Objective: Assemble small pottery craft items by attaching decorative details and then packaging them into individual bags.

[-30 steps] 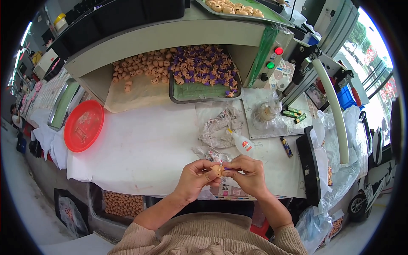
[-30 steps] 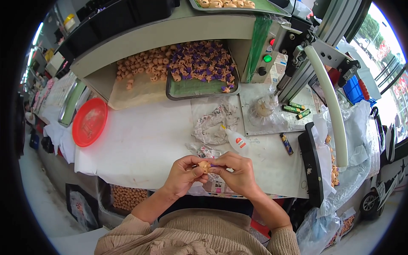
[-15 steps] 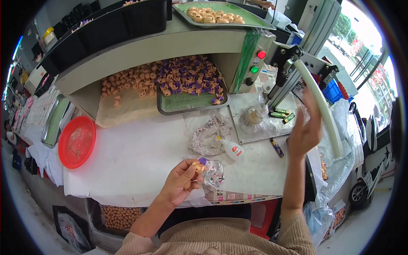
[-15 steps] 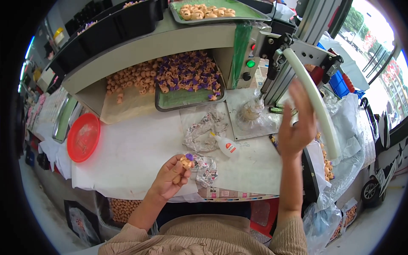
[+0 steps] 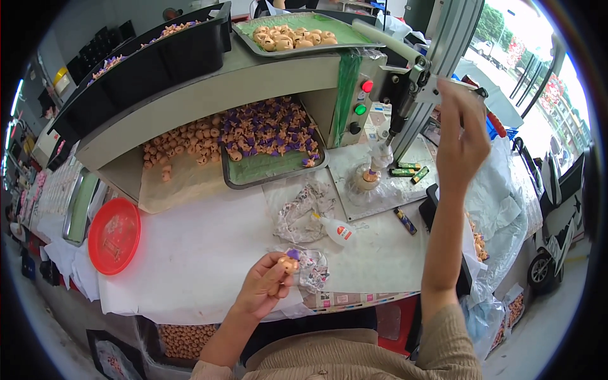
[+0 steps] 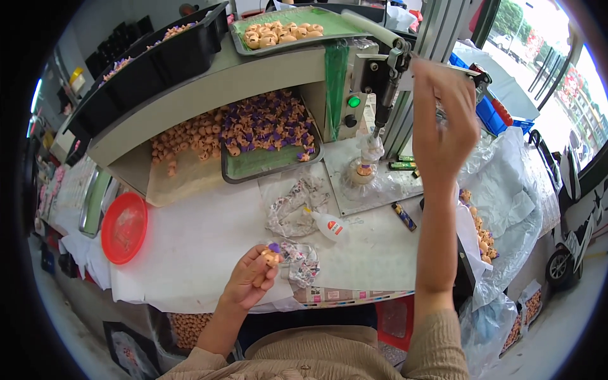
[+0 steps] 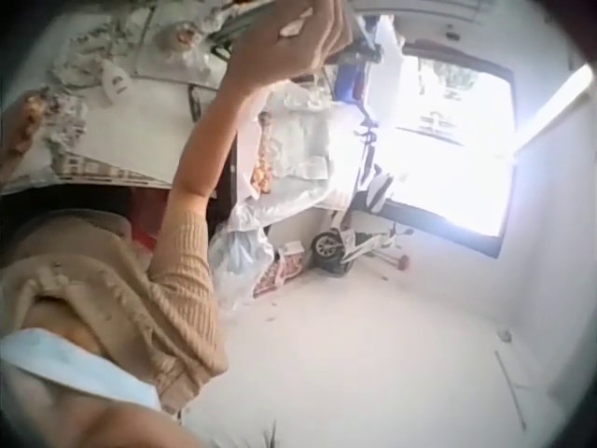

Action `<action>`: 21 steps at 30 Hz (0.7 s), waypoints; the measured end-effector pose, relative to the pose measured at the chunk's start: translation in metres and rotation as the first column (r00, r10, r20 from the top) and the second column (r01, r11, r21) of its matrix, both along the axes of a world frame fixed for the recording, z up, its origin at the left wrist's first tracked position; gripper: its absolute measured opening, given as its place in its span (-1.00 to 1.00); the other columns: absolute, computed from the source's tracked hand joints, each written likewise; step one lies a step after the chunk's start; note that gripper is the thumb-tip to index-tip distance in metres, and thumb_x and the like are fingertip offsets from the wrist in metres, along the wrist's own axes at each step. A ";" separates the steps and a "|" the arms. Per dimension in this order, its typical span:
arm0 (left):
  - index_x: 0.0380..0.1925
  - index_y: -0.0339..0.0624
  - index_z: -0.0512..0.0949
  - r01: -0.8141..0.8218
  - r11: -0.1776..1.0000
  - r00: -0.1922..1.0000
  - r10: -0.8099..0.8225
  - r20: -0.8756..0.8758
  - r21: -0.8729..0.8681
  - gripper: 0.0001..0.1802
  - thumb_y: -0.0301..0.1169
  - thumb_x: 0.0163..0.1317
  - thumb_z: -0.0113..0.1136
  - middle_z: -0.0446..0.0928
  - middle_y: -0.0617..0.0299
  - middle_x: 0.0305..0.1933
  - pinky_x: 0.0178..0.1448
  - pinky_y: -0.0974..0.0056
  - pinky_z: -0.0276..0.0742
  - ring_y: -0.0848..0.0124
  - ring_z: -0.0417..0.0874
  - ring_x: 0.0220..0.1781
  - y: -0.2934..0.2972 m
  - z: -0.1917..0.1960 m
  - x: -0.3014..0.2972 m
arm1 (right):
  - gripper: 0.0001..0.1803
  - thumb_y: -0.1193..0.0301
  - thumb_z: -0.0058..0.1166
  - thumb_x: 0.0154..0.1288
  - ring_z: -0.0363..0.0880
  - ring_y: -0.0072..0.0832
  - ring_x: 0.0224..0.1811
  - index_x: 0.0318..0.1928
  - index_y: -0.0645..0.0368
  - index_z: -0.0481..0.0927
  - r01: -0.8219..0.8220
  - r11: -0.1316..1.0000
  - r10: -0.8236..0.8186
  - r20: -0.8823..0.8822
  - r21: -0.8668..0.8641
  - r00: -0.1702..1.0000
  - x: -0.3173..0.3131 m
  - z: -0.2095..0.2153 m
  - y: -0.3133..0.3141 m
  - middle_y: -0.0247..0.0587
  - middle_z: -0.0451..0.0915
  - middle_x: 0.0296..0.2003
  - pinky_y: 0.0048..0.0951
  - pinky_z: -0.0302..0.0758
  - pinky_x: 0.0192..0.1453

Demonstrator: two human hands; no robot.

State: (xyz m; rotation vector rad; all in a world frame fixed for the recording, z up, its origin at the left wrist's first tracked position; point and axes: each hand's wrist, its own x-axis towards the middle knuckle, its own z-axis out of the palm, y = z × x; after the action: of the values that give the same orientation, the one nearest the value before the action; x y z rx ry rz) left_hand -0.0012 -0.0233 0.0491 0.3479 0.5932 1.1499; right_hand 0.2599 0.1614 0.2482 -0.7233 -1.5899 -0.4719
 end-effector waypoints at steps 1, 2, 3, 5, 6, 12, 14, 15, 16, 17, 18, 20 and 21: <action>-0.01 -0.14 0.41 -0.050 0.999 0.998 0.049 -0.032 -0.023 -0.75 -0.39 0.35 0.09 0.54 0.05 -0.10 -0.49 0.54 0.42 0.55 0.53 -0.34 -0.003 -0.003 -0.011 | -0.90 0.58 0.14 0.15 0.59 -0.36 -0.21 -0.30 0.25 0.66 0.066 0.996 -0.067 -0.001 -0.062 0.998 -0.005 -0.021 -0.015 -0.18 0.67 -0.28 -0.42 0.44 0.01; -0.01 -0.14 0.41 -0.032 0.999 0.999 0.032 -0.024 -0.016 -0.75 -0.39 0.35 0.09 0.54 0.05 -0.10 -0.49 0.54 0.42 0.55 0.53 -0.34 0.000 -0.003 -0.014 | -0.88 0.57 0.14 0.14 0.59 -0.35 -0.16 -0.28 0.25 0.66 0.110 0.960 -0.096 0.067 -0.258 0.993 0.003 -0.034 -0.033 -0.15 0.67 -0.26 -0.42 0.43 0.06; -0.03 -0.13 0.42 -0.054 0.998 0.997 0.052 -0.051 -0.041 -0.77 -0.40 0.34 0.10 0.54 0.07 -0.11 -0.50 0.55 0.43 0.55 0.54 -0.34 0.000 -0.004 -0.019 | -0.87 0.57 0.15 0.13 0.60 -0.34 -0.12 -0.27 0.25 0.66 0.144 0.882 -0.096 0.127 -0.449 0.987 0.007 -0.053 -0.043 -0.13 0.67 -0.24 -0.41 0.41 0.11; -0.09 -0.09 0.44 -0.066 0.997 0.997 0.063 -0.051 -0.050 -0.82 -0.42 0.33 0.10 0.56 0.11 -0.12 -0.49 0.54 0.46 0.55 0.57 -0.33 0.003 -0.003 -0.021 | -0.82 0.51 0.18 0.09 0.52 -0.16 0.05 -0.23 0.18 0.67 0.200 0.614 -0.028 0.232 -0.764 0.972 0.015 -0.097 -0.044 -0.06 0.62 -0.07 -0.30 0.39 0.18; -0.09 -0.09 0.44 -0.066 0.996 0.996 0.063 -0.057 -0.052 -0.82 -0.42 0.33 0.10 0.56 0.11 -0.12 -0.49 0.54 0.46 0.55 0.57 -0.33 0.005 0.000 -0.019 | -0.78 0.48 0.19 0.10 0.44 -0.13 0.14 -0.18 0.14 0.67 0.230 0.542 -0.003 0.272 -0.808 0.962 0.011 -0.120 -0.038 -0.05 0.57 0.02 -0.27 0.36 0.21; -0.03 -0.09 0.48 0.054 0.999 0.997 -0.053 -0.054 0.003 -0.77 -0.45 0.31 0.12 0.57 0.11 -0.09 -0.43 0.54 0.55 0.53 0.64 -0.28 0.026 0.027 0.009 | -0.76 0.64 0.10 0.10 0.47 -0.16 -0.02 -0.22 0.13 0.69 0.132 0.755 0.048 0.255 -0.642 0.966 0.022 -0.171 -0.016 -0.16 0.58 -0.14 -0.28 0.42 0.07; 0.02 -0.09 0.48 0.077 0.996 0.992 -0.072 -0.102 0.044 -0.72 -0.46 0.31 0.12 0.58 0.14 -0.10 -0.40 0.52 0.59 0.51 0.65 -0.24 0.030 0.030 0.007 | -0.79 0.64 0.09 0.11 0.49 -0.19 -0.01 -0.26 0.15 0.69 0.042 0.754 0.050 0.121 -0.656 0.991 0.028 -0.146 -0.035 -0.13 0.59 -0.15 -0.29 0.43 0.05; 0.02 -0.09 0.48 0.075 0.996 0.992 -0.070 -0.102 0.044 -0.72 -0.46 0.31 0.12 0.58 0.14 -0.10 -0.40 0.52 0.59 0.51 0.65 -0.24 0.033 0.030 0.005 | -0.78 0.64 0.10 0.11 0.49 -0.18 0.00 -0.24 0.15 0.69 0.116 0.774 -0.060 0.110 -0.622 0.992 0.039 -0.134 -0.046 -0.10 0.58 -0.12 -0.30 0.42 0.07; 0.01 -0.13 0.47 0.065 0.997 0.987 -0.059 -0.148 0.037 -0.72 -0.45 0.30 0.13 0.57 0.19 -0.09 -0.38 0.51 0.58 0.52 0.64 -0.22 0.035 0.031 0.001 | -0.77 0.63 0.10 0.12 0.49 -0.18 0.01 -0.21 0.15 0.69 0.191 0.785 -0.168 0.094 -0.590 0.981 0.054 -0.122 -0.055 -0.07 0.57 -0.10 -0.31 0.42 0.09; 0.01 -0.16 0.47 0.060 0.998 0.980 -0.054 -0.192 0.030 -0.72 -0.44 0.30 0.14 0.57 0.24 -0.08 -0.35 0.51 0.58 0.52 0.62 -0.20 0.038 0.032 -0.001 | -0.75 0.61 0.12 0.13 0.49 -0.15 0.02 -0.16 0.16 0.67 0.329 0.786 -0.304 0.137 -0.523 0.943 0.077 -0.114 -0.063 -0.04 0.56 -0.06 -0.30 0.40 0.11; 0.01 -0.16 0.47 0.068 0.997 0.980 -0.061 -0.190 0.031 -0.72 -0.44 0.30 0.14 0.57 0.24 -0.08 -0.35 0.51 0.58 0.52 0.62 -0.20 0.042 0.034 -0.003 | -0.72 0.59 0.13 0.13 0.48 -0.13 0.04 -0.11 0.16 0.66 0.465 0.764 -0.438 0.168 -0.447 0.883 0.103 -0.105 -0.072 -0.01 0.54 -0.03 -0.29 0.39 0.14; -0.01 -0.16 0.48 0.129 0.991 0.956 -0.112 -0.271 0.044 -0.73 -0.41 0.30 0.15 0.56 0.29 -0.11 -0.31 0.51 0.59 0.54 0.62 -0.19 0.058 0.037 -0.002 | -0.67 0.50 0.13 0.18 0.46 -0.09 0.08 -0.01 0.19 0.61 0.700 0.543 -0.642 0.307 -0.465 0.702 0.152 -0.098 -0.092 0.05 0.51 0.04 -0.26 0.36 0.20; -0.02 -0.15 0.49 0.155 0.987 0.935 -0.131 -0.329 0.046 -0.73 -0.38 0.30 0.16 0.57 0.32 -0.13 -0.37 0.55 0.52 0.60 0.59 -0.23 0.067 0.041 0.005 | -0.67 0.50 0.13 0.18 0.46 -0.09 0.08 -0.01 0.19 0.61 0.710 0.534 -0.653 0.309 -0.459 0.691 0.180 -0.102 -0.102 0.05 0.51 0.04 -0.26 0.36 0.20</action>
State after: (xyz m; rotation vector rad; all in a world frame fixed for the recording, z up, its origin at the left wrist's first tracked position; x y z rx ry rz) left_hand 0.0035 0.0441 0.0900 0.6405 0.8028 0.9803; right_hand 0.4396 0.0598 0.1466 -1.8503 -1.4879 -0.6237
